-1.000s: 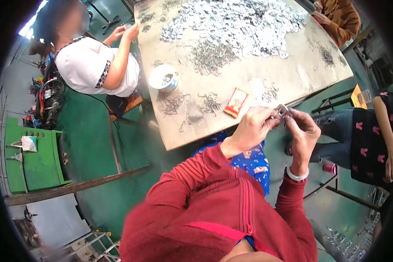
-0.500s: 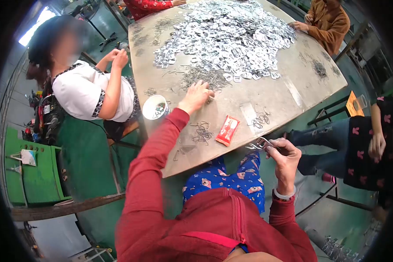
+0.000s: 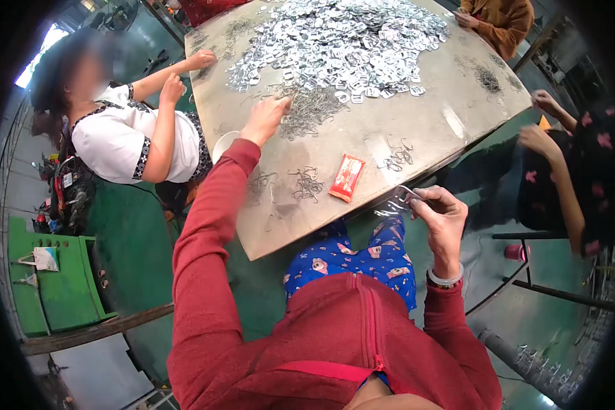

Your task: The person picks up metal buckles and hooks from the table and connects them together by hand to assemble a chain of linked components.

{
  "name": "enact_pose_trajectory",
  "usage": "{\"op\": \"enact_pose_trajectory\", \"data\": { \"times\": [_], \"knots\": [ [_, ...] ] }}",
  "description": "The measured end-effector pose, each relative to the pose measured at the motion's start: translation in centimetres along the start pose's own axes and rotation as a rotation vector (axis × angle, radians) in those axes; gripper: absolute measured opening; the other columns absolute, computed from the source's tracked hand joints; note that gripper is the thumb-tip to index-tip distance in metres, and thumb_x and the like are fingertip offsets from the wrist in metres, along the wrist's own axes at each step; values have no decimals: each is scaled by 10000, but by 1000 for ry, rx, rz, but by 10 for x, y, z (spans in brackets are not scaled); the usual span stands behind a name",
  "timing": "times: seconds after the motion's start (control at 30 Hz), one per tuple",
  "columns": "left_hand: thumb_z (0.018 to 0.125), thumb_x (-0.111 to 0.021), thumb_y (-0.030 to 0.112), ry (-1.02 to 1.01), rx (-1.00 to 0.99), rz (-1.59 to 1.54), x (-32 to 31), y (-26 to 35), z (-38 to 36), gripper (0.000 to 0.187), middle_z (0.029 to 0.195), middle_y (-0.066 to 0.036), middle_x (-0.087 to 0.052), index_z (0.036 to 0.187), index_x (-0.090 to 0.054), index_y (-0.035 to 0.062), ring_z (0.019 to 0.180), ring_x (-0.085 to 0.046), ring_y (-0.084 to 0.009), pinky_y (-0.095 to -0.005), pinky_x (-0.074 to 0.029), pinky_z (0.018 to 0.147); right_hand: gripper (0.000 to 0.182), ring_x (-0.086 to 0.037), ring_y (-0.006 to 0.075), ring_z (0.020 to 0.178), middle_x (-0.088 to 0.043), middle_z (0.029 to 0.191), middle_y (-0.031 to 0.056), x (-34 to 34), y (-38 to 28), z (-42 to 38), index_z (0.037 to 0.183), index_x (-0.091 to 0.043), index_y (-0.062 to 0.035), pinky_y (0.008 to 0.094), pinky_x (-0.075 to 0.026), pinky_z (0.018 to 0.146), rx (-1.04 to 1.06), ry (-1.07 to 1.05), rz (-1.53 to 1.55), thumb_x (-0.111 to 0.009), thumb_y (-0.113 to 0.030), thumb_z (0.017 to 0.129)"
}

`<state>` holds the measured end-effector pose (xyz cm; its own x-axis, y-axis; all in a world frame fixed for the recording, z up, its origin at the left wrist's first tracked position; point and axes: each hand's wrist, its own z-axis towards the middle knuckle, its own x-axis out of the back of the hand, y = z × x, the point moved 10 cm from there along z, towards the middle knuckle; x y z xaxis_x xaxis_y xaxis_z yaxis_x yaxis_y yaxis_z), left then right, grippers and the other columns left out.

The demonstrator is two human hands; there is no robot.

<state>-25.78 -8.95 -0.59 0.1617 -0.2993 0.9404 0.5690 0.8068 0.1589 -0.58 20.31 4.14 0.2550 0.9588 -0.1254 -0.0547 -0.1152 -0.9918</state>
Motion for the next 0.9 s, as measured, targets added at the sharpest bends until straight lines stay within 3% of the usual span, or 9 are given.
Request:
{"op": "enact_pose_trajectory", "data": {
  "times": [0.13, 0.17, 0.23, 0.3, 0.43, 0.5, 0.6, 0.73, 0.9],
  "knots": [
    [837, -551, 31, 1, -28, -45, 0, 4, -12, 176, 858, -160, -664, 990, -638, 29, 753, -656, -259, -354, -519, 659, 136, -597, 74, 650, -662, 770, 58, -3, 1, -7, 895, -667, 51, 186, -475, 588, -16, 0, -13, -646, 59, 761],
    [838, -555, 27, -33, 92, -242, 5, 11, -13, 172, 851, -157, -665, 991, -633, 8, 740, -661, -241, -339, -522, 647, 159, -600, 77, 655, -663, 775, 61, -3, 2, -8, 920, -663, 51, 190, -481, 592, -10, 5, -18, -647, 58, 762],
    [842, -563, 20, -109, 315, -646, 28, 52, -22, 170, 837, -152, -668, 992, -625, -32, 713, -671, -205, -310, -529, 624, 226, -602, 86, 681, -647, 781, 54, -4, 1, -11, 993, -639, 42, 206, -495, 605, 23, 8, 5, -649, 51, 768],
    [865, -569, 40, -7, 273, -1038, 47, 108, -34, 163, 812, -134, -663, 974, -614, -73, 680, -662, -171, -284, -533, 617, 188, -595, 81, 671, -640, 770, 40, -1, 7, -14, 957, -641, 37, 202, -490, 608, 40, 29, 53, -653, 43, 769],
    [861, -607, 66, -131, 185, -1367, 52, 227, -73, 129, 909, -106, -665, 934, -626, -39, 826, -643, -185, -303, -520, 733, 130, -586, 67, 673, -643, 786, 30, 5, 11, -20, 909, -648, 31, 192, -479, 619, 26, 84, -26, -653, 26, 779],
    [818, -645, 53, 116, -100, -1078, 81, 262, -78, 98, 991, -101, -649, 904, -640, 5, 943, -613, -223, -334, -483, 818, 116, -588, 62, 688, -643, 792, 28, 8, 9, -23, 898, -646, 33, 192, -482, 629, 42, 131, -35, -653, 19, 783],
    [772, -661, 55, 228, -29, -989, 67, 273, -85, 92, 1052, -129, -587, 859, -634, 38, 999, -543, -291, -380, -434, 854, 108, -586, 58, 698, -640, 794, 22, 12, 8, -30, 877, -634, 29, 193, -485, 640, 49, 189, 1, -665, 22, 774],
    [776, -655, 55, 333, -18, -963, 67, 280, -91, 101, 1075, -139, -562, 865, -619, 22, 990, -540, -305, -388, -435, 853, 109, -579, 61, 739, -624, 827, 14, 16, 1, -33, 875, -616, 16, 200, -486, 660, 131, 226, -45, -646, 50, 777],
    [787, -624, 10, 358, -54, -1113, 62, 272, -87, 105, 984, -145, -599, 885, -584, 13, 955, -571, -311, -369, -457, 812, 105, -574, 81, 743, -600, 878, 41, -1, -14, -30, 850, -612, 19, 214, -491, 668, 279, 143, -268, -621, 94, 777]
  ]
}}
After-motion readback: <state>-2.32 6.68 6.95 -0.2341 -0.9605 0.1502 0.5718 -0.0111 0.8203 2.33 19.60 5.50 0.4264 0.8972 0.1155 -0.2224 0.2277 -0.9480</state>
